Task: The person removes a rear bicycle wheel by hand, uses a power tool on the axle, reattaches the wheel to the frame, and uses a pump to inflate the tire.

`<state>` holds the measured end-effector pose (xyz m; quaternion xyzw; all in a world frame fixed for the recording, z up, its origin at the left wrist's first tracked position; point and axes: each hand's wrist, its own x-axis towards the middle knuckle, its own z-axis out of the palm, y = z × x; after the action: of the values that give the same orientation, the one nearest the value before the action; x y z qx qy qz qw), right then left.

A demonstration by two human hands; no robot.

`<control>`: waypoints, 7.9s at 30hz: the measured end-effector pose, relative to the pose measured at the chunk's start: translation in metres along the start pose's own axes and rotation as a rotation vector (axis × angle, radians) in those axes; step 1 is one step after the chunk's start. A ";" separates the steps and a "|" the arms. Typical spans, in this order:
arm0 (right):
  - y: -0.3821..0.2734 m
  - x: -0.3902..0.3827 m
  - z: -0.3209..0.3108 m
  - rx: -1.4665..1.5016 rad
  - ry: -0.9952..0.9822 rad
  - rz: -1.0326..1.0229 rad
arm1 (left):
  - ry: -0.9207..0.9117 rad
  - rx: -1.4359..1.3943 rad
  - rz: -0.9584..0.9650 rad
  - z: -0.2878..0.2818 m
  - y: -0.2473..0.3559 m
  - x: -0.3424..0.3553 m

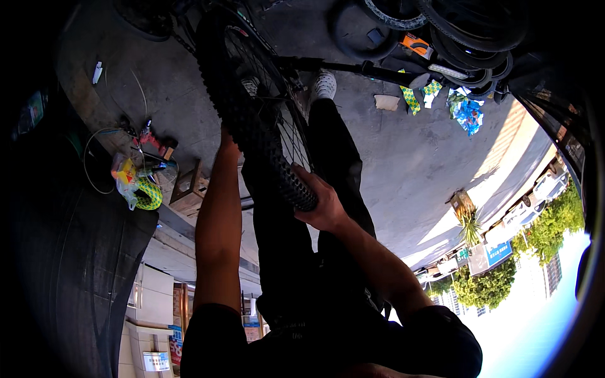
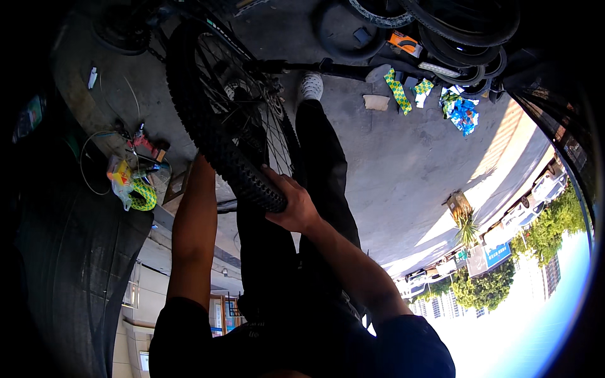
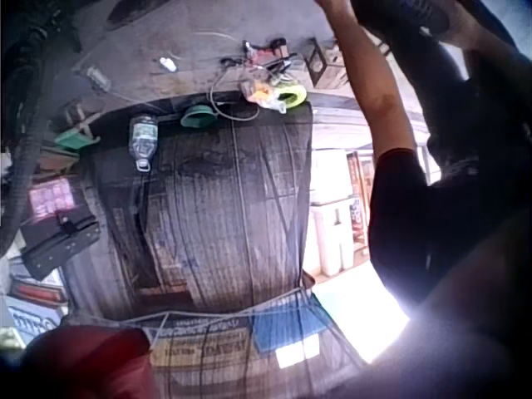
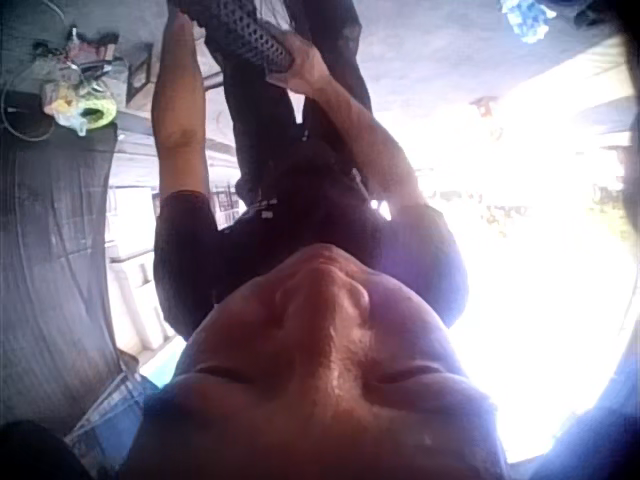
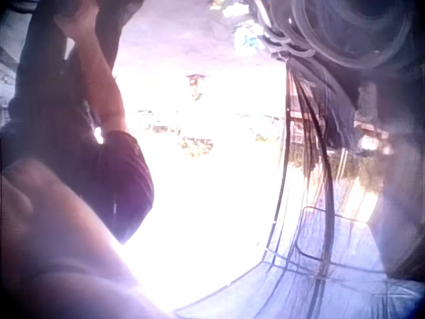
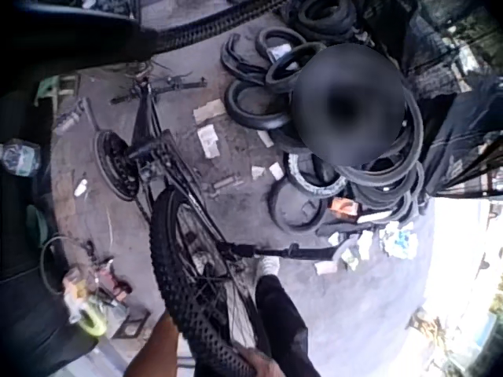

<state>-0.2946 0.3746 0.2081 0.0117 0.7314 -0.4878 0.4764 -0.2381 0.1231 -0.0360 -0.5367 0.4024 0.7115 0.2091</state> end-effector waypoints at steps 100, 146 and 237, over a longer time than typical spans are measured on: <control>0.107 0.003 -0.012 -0.005 -0.105 -0.087 | 0.050 0.078 -0.102 -0.023 -0.011 0.030; 0.123 0.237 -0.088 0.432 -0.128 0.287 | -0.216 0.378 0.021 -0.010 0.006 0.025; 0.182 0.218 -0.095 -0.553 0.169 -0.373 | 1.340 1.011 -0.043 -0.627 -0.070 0.337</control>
<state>-0.3904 0.4411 -0.0675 -0.2115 0.8624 -0.3469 0.3019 0.0731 -0.3810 -0.4368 -0.6951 0.7015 -0.0279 0.1549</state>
